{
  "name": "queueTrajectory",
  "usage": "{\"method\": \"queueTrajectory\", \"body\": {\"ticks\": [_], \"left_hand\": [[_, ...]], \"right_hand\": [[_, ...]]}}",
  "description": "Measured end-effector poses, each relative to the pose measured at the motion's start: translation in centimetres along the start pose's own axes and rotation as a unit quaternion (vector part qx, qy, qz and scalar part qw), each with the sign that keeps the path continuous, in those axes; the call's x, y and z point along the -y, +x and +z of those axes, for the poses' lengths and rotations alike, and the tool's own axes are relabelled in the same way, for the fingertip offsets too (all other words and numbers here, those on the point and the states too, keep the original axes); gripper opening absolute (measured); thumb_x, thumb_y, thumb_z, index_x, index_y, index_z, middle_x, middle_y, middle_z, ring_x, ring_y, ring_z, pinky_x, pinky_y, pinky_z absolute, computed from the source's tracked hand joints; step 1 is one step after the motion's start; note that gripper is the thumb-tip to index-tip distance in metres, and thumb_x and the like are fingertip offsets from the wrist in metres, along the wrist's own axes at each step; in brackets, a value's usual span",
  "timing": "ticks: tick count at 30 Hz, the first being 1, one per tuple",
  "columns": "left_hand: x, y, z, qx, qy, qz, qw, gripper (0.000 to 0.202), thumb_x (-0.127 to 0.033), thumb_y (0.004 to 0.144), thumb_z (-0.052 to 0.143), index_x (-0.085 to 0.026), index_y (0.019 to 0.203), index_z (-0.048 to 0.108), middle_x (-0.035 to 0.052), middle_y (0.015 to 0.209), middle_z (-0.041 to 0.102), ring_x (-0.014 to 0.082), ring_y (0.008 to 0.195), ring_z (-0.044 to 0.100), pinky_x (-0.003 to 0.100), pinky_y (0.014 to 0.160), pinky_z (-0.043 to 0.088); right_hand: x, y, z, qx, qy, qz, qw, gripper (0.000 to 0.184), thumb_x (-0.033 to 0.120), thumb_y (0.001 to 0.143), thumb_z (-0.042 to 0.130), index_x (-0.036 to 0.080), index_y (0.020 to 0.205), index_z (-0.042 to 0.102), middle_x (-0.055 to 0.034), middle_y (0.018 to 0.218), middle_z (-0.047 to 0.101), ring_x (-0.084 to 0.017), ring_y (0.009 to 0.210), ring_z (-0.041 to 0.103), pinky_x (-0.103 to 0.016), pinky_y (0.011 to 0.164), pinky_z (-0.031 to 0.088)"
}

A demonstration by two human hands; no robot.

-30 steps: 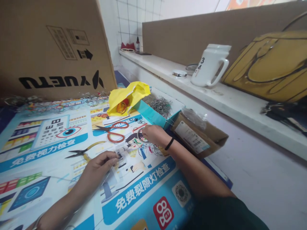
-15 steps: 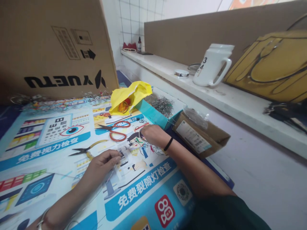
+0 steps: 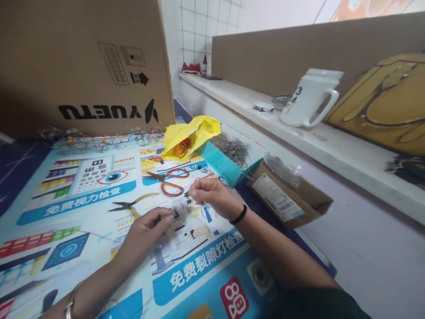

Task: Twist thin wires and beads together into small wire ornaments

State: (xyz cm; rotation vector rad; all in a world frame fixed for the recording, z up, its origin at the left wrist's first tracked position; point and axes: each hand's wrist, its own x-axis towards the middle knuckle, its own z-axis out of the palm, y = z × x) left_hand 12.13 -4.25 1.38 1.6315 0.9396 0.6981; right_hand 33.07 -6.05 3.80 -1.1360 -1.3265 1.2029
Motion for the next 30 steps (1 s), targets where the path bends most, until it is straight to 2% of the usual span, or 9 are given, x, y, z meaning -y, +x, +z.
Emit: {"method": "queueTrajectory", "body": {"ticks": [3,6,10,13,20,30], "left_hand": [[-1.1,-0.7,0.0,-0.006,-0.008,0.013,1.000,0.020,-0.034,0.079,0.052,-0.018,0.079,0.063,0.0010,0.068,0.062,0.0121,0.059,0.051,0.024,0.057,0.042],[-1.7,-1.0,0.0,-0.014,-0.005,0.024,1.000,0.019,-0.032,0.080,0.051,-0.018,0.078,0.063,0.0009,0.068,0.062,0.0121,0.061,0.052,0.023,0.058,0.041],[-1.5,-1.0,-0.1,-0.013,0.001,0.042,0.999,0.017,-0.029,0.080,0.051,-0.017,0.075,0.062,0.0004,0.070,0.063,0.0126,0.066,0.053,0.023,0.062,0.042],[-1.2,-0.8,0.0,-0.008,0.011,0.052,0.999,0.016,-0.027,0.079,0.050,-0.017,0.071,0.061,-0.0003,0.067,0.063,0.0115,0.062,0.052,0.022,0.059,0.040],[-1.0,-0.6,0.1,-0.003,0.028,0.040,0.999,0.017,-0.026,0.078,0.050,-0.017,0.067,0.059,-0.0005,0.062,0.060,0.0102,0.057,0.047,0.021,0.054,0.037],[-0.9,-0.3,-0.1,0.004,0.032,0.038,0.999,0.017,-0.024,0.077,0.049,-0.017,0.070,0.063,-0.0011,0.062,0.059,0.0108,0.058,0.049,0.021,0.056,0.038]], "right_hand": [[-0.8,-0.6,2.5,0.035,0.190,0.060,0.979,0.017,0.030,0.076,0.063,0.015,0.071,0.056,0.0043,0.053,0.048,-0.007,0.048,0.039,-0.021,0.048,0.028],[-2.1,-0.8,3.7,0.068,0.265,0.094,0.957,0.018,0.029,0.075,0.066,0.013,0.072,0.057,0.0033,0.056,0.050,-0.006,0.048,0.041,-0.020,0.048,0.028],[-3.5,-0.8,4.0,0.069,0.279,0.113,0.951,0.016,0.027,0.076,0.066,0.012,0.074,0.059,0.0029,0.058,0.053,-0.006,0.048,0.045,-0.019,0.049,0.029],[-4.0,-0.8,4.0,0.069,0.284,0.121,0.949,0.017,0.027,0.076,0.067,0.013,0.076,0.059,0.0029,0.057,0.055,-0.006,0.048,0.046,-0.019,0.049,0.031],[-4.0,-0.8,4.1,0.070,0.280,0.130,0.949,0.018,0.028,0.073,0.070,0.012,0.076,0.062,0.0028,0.052,0.056,-0.006,0.046,0.046,-0.019,0.049,0.031],[-3.9,-0.6,4.1,0.069,0.264,0.130,0.953,0.019,0.029,0.071,0.071,0.013,0.074,0.062,0.0032,0.052,0.056,-0.006,0.047,0.046,-0.019,0.048,0.032]]}}
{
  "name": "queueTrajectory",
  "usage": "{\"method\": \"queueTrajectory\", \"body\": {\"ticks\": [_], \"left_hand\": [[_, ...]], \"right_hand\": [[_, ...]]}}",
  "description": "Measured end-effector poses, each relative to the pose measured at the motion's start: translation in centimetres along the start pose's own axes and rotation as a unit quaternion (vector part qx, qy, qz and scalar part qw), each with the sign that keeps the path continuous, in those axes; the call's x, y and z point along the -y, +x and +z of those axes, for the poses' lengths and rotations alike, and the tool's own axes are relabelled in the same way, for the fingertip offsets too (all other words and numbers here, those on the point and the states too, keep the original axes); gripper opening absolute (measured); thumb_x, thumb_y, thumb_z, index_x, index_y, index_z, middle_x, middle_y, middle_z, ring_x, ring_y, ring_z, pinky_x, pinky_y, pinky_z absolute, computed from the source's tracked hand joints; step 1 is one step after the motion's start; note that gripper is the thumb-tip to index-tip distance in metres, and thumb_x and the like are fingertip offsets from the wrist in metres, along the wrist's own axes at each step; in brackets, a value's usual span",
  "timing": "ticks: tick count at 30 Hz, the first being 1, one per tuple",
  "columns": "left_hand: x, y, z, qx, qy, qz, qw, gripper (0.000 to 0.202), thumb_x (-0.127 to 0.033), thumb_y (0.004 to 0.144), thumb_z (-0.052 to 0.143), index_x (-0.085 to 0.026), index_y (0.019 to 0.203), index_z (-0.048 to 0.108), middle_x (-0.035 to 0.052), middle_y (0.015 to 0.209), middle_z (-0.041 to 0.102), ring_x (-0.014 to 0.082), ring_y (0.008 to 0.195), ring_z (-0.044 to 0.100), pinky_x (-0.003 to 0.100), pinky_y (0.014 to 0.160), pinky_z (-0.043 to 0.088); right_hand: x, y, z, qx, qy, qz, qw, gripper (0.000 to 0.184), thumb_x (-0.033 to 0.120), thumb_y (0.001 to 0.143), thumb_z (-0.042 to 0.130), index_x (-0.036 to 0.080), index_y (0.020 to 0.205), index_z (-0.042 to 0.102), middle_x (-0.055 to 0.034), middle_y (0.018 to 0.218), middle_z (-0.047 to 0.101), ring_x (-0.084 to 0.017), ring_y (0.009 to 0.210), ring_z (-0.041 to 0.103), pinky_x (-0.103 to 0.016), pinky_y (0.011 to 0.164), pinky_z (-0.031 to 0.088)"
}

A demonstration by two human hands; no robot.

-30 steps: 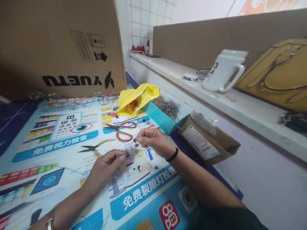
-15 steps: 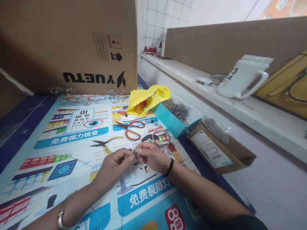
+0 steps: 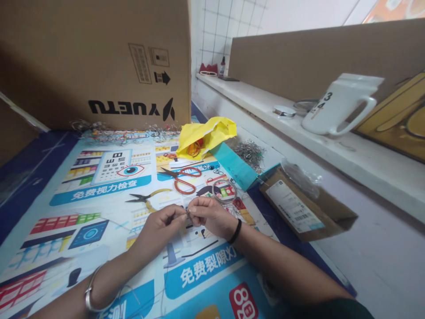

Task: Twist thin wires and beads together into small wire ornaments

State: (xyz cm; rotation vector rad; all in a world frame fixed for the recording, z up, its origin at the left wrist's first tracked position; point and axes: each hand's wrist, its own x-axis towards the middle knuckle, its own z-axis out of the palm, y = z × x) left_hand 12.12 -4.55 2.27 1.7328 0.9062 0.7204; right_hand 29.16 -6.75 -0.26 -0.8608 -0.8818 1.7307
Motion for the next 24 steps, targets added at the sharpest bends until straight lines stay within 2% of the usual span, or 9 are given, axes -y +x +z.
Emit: {"method": "queueTrajectory", "body": {"ticks": [15,24], "left_hand": [[0.13,0.34,-0.31,0.029,0.009,0.024,0.999,0.020,-0.020,0.077,0.046,-0.019,0.075,0.066,-0.0005,0.067,0.065,0.0116,0.061,0.054,0.021,0.058,0.041],[0.57,0.41,-0.57,0.036,0.083,0.053,0.994,0.021,-0.014,0.074,0.045,-0.019,0.072,0.065,-0.0022,0.064,0.061,0.0113,0.060,0.053,0.021,0.060,0.039]], "right_hand": [[-0.26,0.11,-0.55,0.008,-0.010,-0.003,1.000,0.016,0.027,0.073,0.069,0.013,0.075,0.062,0.0031,0.052,0.056,-0.006,0.047,0.046,-0.019,0.049,0.032],[-0.41,0.20,-0.74,-0.004,-0.059,-0.016,0.998,0.012,0.023,0.073,0.067,0.013,0.072,0.060,0.0042,0.050,0.054,-0.005,0.045,0.043,-0.019,0.047,0.029]]}}
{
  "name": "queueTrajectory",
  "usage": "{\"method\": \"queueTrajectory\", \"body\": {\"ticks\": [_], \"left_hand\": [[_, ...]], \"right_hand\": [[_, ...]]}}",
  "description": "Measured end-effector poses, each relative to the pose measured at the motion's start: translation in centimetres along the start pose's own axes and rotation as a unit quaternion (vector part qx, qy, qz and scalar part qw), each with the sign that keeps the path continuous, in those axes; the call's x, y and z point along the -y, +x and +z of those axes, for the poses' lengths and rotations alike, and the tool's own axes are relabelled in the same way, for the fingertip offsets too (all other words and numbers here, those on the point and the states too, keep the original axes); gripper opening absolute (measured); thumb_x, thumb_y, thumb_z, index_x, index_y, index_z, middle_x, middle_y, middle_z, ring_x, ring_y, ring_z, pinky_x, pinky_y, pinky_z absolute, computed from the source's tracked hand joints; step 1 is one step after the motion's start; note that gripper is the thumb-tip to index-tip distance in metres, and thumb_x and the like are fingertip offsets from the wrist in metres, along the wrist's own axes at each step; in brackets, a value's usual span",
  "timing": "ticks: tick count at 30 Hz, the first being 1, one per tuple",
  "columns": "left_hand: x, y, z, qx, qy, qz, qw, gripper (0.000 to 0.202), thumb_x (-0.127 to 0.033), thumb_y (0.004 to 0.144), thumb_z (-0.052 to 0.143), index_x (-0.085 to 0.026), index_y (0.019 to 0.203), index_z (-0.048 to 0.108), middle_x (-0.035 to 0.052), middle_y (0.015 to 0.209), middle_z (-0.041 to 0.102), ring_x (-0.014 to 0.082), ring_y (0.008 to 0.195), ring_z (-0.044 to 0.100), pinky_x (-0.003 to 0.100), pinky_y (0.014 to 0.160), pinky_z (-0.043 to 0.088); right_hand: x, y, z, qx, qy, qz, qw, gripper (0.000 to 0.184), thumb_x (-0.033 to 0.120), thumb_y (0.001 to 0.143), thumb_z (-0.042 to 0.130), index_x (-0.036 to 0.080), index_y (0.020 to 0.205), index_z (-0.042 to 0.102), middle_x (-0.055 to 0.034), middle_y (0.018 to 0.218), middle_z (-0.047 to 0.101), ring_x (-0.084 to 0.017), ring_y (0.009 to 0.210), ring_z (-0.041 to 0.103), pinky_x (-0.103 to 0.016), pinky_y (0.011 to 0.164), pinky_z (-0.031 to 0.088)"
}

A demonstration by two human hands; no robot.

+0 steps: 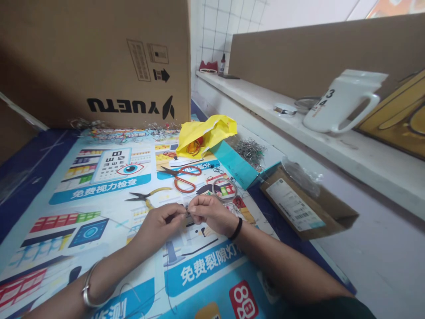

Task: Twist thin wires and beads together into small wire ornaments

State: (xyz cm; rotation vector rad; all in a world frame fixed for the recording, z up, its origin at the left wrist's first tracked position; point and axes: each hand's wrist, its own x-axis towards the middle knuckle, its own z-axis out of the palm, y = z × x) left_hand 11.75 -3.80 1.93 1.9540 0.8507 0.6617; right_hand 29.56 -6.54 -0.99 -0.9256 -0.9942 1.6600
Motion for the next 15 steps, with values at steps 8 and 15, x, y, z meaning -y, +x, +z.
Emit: {"method": "queueTrajectory", "body": {"ticks": [8,15], "left_hand": [[0.3,0.0,0.0,-0.002,0.124,0.014,0.992,0.017,-0.013,0.072,0.044,-0.019,0.063,0.057,-0.0015,0.061,0.056,0.0121,0.059,0.048,0.023,0.057,0.033],[0.8,0.1,0.5,0.007,0.136,0.017,0.991,0.018,-0.013,0.077,0.041,-0.019,0.067,0.055,0.0002,0.070,0.059,0.0140,0.068,0.052,0.025,0.063,0.037]], "right_hand": [[0.5,0.0,0.2,-0.039,-0.189,-0.057,0.980,0.011,0.023,0.073,0.063,0.014,0.069,0.058,0.0047,0.054,0.050,-0.006,0.048,0.041,-0.020,0.048,0.031],[1.2,-0.4,0.8,-0.074,-0.445,-0.220,0.865,0.007,0.013,0.073,0.056,0.017,0.067,0.057,0.0010,0.064,0.054,-0.010,0.059,0.049,-0.022,0.055,0.038]]}}
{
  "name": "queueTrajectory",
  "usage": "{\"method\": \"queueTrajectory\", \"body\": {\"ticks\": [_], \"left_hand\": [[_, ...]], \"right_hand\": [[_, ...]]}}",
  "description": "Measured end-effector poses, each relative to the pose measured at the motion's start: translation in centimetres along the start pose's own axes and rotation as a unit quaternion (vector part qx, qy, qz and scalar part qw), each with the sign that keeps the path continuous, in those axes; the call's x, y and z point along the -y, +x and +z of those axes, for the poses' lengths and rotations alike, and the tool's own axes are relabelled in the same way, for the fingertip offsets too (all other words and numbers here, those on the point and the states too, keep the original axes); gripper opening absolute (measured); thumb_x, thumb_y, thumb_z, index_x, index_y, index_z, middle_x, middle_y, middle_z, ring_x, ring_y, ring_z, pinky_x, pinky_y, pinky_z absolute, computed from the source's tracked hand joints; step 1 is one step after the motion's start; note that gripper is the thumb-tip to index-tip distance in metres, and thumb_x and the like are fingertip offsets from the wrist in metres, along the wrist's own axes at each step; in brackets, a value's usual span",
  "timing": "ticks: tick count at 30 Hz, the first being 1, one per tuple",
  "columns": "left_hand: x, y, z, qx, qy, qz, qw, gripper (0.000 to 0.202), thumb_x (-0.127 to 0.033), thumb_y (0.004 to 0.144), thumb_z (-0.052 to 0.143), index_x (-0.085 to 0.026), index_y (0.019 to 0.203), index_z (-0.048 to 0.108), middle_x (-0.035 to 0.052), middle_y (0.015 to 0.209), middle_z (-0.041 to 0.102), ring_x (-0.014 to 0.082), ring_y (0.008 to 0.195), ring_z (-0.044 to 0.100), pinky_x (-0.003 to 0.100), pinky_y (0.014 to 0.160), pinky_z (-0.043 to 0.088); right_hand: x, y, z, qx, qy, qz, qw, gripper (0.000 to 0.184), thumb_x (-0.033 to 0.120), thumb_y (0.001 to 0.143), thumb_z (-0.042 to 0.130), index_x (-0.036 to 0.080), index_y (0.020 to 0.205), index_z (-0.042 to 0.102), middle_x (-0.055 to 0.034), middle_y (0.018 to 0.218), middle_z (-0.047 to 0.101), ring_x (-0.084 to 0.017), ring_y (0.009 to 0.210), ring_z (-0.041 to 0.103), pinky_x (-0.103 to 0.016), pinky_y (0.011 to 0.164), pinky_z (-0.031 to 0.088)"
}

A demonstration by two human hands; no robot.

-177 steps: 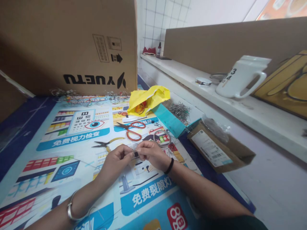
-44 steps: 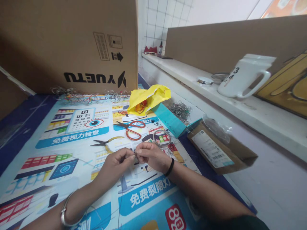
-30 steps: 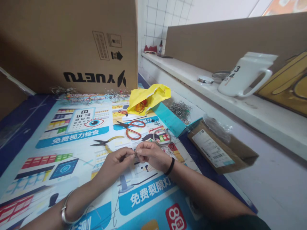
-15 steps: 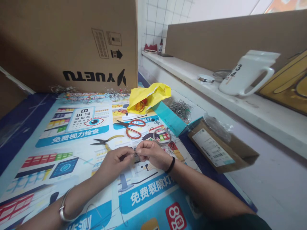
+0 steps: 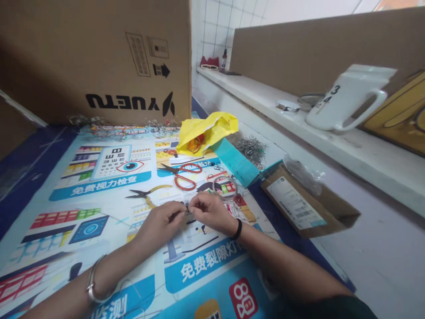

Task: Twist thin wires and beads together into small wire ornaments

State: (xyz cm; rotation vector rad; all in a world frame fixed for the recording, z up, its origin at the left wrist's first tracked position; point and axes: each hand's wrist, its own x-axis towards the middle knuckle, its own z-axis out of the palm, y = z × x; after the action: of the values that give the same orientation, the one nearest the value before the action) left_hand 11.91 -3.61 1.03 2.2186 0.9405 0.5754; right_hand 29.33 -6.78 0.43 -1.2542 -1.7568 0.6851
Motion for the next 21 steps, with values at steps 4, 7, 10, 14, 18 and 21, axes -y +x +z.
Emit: {"method": "queueTrajectory", "body": {"ticks": [4,7,10,14,18,21], "left_hand": [[0.3,0.2,0.3,-0.004,-0.046,0.003,0.999,0.016,-0.014,0.079,0.043,-0.019,0.071,0.057,-0.0002,0.071,0.060,0.0141,0.071,0.054,0.025,0.067,0.039],[0.6,0.3,0.4,-0.015,-0.108,0.004,0.994,0.015,-0.016,0.080,0.045,-0.019,0.075,0.059,-0.0007,0.073,0.061,0.0135,0.073,0.056,0.024,0.069,0.041],[1.2,0.5,0.5,-0.025,-0.157,-0.002,0.987,0.013,-0.018,0.081,0.048,-0.019,0.078,0.061,-0.0004,0.077,0.063,0.0133,0.075,0.057,0.024,0.070,0.042],[1.6,0.5,0.6,-0.029,-0.185,-0.005,0.982,0.013,-0.019,0.081,0.050,-0.019,0.081,0.063,0.0004,0.081,0.064,0.0135,0.078,0.058,0.025,0.074,0.043],[1.7,0.6,0.6,-0.030,-0.194,-0.010,0.980,0.012,-0.020,0.080,0.051,-0.020,0.081,0.064,0.0004,0.082,0.065,0.0136,0.079,0.058,0.026,0.076,0.043],[1.6,0.6,0.5,-0.030,-0.200,-0.012,0.979,0.012,-0.020,0.079,0.052,-0.020,0.081,0.064,0.0003,0.081,0.065,0.0138,0.078,0.058,0.026,0.076,0.043]], "right_hand": [[0.4,-0.2,0.1,-0.026,-0.066,-0.062,0.996,0.009,0.011,0.073,0.056,0.018,0.067,0.056,0.0013,0.061,0.051,-0.011,0.059,0.048,-0.023,0.056,0.038],[0.6,-0.3,0.0,-0.038,-0.072,-0.077,0.994,0.010,0.011,0.074,0.056,0.018,0.068,0.055,0.0015,0.061,0.050,-0.011,0.059,0.047,-0.023,0.056,0.038],[0.7,-0.2,-0.1,-0.032,-0.066,-0.078,0.994,0.007,0.012,0.074,0.059,0.018,0.071,0.056,0.0011,0.063,0.052,-0.011,0.060,0.049,-0.024,0.057,0.039],[1.0,-0.2,-0.3,-0.023,-0.061,-0.081,0.995,0.005,0.013,0.076,0.058,0.018,0.076,0.059,0.0004,0.065,0.054,-0.012,0.061,0.050,-0.024,0.059,0.041],[1.0,-0.2,-0.4,-0.052,-0.063,-0.088,0.993,0.004,0.016,0.079,0.057,0.018,0.078,0.060,-0.0014,0.069,0.059,-0.013,0.067,0.054,-0.026,0.063,0.043],[1.0,-0.3,-0.4,-0.054,-0.066,-0.087,0.993,0.005,0.017,0.079,0.058,0.018,0.076,0.060,-0.0019,0.070,0.060,-0.013,0.068,0.054,-0.026,0.064,0.044]]}}
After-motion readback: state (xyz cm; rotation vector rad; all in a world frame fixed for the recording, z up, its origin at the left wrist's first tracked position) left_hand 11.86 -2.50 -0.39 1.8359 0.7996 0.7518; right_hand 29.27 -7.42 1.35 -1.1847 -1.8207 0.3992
